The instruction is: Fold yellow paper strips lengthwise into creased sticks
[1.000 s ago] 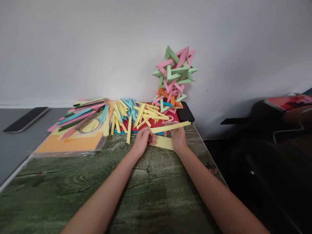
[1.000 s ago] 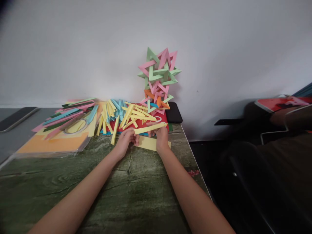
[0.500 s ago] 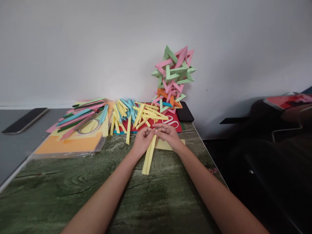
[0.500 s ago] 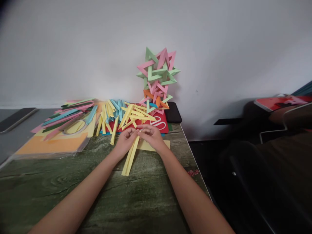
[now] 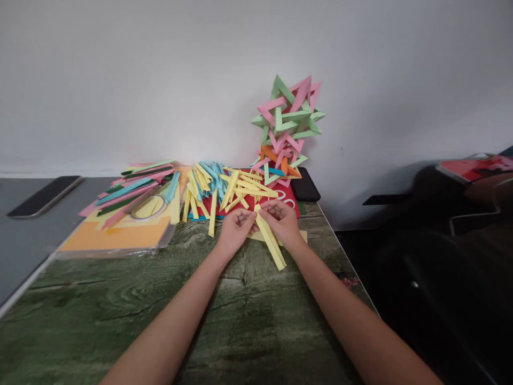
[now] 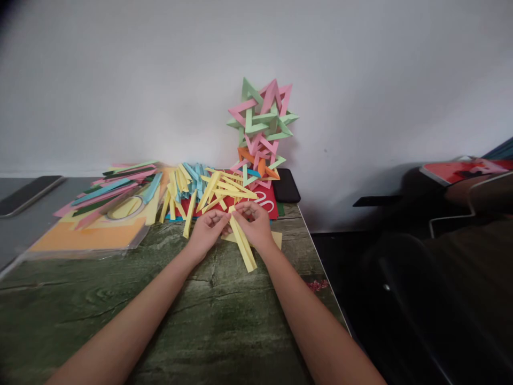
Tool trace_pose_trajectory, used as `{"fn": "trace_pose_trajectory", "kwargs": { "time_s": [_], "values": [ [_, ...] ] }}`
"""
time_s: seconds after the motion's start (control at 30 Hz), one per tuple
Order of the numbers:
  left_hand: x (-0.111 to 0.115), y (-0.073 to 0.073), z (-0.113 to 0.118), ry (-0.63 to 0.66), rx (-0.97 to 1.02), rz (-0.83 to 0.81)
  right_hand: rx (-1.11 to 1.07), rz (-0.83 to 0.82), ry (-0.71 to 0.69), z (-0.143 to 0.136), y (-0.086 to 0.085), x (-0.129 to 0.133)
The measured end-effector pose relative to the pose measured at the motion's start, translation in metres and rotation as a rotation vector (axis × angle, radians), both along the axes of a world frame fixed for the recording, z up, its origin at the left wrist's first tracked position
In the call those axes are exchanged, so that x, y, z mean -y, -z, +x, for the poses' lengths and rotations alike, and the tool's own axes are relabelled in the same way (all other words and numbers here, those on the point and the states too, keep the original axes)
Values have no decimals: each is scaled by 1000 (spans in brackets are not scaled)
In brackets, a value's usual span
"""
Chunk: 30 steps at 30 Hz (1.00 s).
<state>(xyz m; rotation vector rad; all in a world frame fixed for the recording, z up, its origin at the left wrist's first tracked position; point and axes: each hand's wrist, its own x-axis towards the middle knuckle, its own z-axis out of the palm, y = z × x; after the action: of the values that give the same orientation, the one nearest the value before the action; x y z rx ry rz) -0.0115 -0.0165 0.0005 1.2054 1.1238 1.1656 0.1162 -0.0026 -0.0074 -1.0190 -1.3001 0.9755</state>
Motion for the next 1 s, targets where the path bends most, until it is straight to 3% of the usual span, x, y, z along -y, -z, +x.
{"fn": "trace_pose_trajectory", "kwargs": {
  "time_s": [0.2, 0.4, 0.6, 1.0],
  "values": [
    [0, 0, -2, -47, 52, 2, 143, 34, -22, -2, -6, 5],
    [0, -2, -1, -49, 54, -24, 102, -10, 53, -3, -2, 4],
    [0, -2, 0, -57, 34, -13, 3, -67, 17, 0, 1, 0],
    [0, 2, -1, -73, 6, 28, 135, 10, 63, -3, -4, 5]
  ]
}}
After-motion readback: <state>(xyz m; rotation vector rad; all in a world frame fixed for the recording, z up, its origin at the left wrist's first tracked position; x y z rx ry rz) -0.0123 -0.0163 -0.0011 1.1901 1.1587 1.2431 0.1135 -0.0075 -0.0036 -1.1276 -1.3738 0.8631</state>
